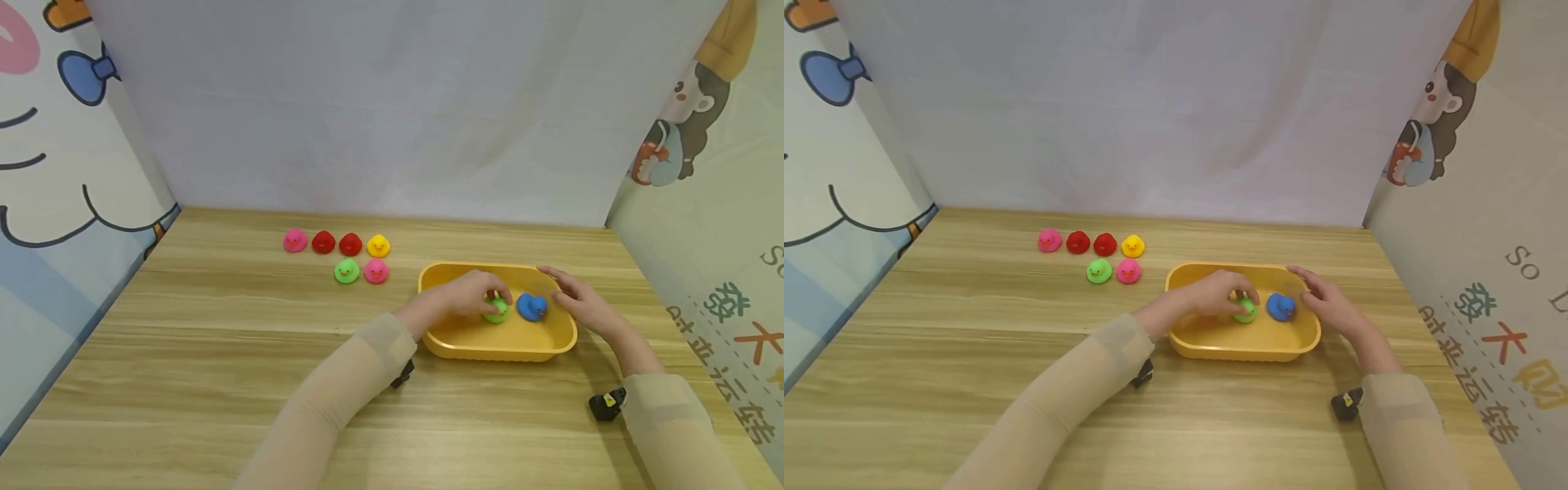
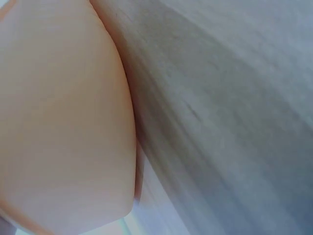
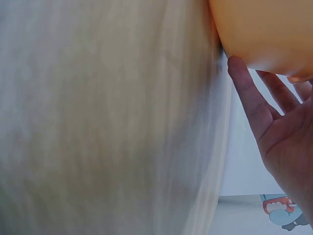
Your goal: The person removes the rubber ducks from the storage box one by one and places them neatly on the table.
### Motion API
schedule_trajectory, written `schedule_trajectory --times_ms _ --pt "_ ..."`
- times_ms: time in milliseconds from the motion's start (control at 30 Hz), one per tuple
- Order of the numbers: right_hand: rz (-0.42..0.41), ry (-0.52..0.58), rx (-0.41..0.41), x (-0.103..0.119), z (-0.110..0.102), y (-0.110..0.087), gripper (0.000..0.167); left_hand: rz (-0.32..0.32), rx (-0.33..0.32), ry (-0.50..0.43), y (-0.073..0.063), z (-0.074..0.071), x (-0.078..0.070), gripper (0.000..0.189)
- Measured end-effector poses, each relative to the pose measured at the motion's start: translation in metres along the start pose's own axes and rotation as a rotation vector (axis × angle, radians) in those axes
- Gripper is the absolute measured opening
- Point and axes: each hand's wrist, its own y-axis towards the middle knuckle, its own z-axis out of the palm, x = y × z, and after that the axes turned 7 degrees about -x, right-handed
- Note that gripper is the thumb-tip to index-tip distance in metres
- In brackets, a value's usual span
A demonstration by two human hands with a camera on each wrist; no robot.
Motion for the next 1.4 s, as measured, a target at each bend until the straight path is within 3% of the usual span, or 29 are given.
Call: schedule_trajectory --times_ms 400,600,967,1400 --pt "-0.006 -0.020 -0.008 0.003 0.000 -0.002 0.049 -0.023 -0.020 0.040 -0.009 -0.007 -0.008 0.025" --pt "-0.003 -0.053 -0.010 0.002 -0.001 -0.002 0.049 -0.034 -0.063 0.040 -0.016 -0.014 -0.014 0.024" --pt "-0.006 -0.021 -0.009 0.001 -0.001 -0.002 0.049 -0.065 -0.116 0.031 -0.030 -0.036 -0.025 0.024" --pt "-0.017 -0.061 -0.021 0.003 -0.001 -0.003 0.048 -0.057 -0.177 0.019 -0.046 -0.060 -0.042 0.022"
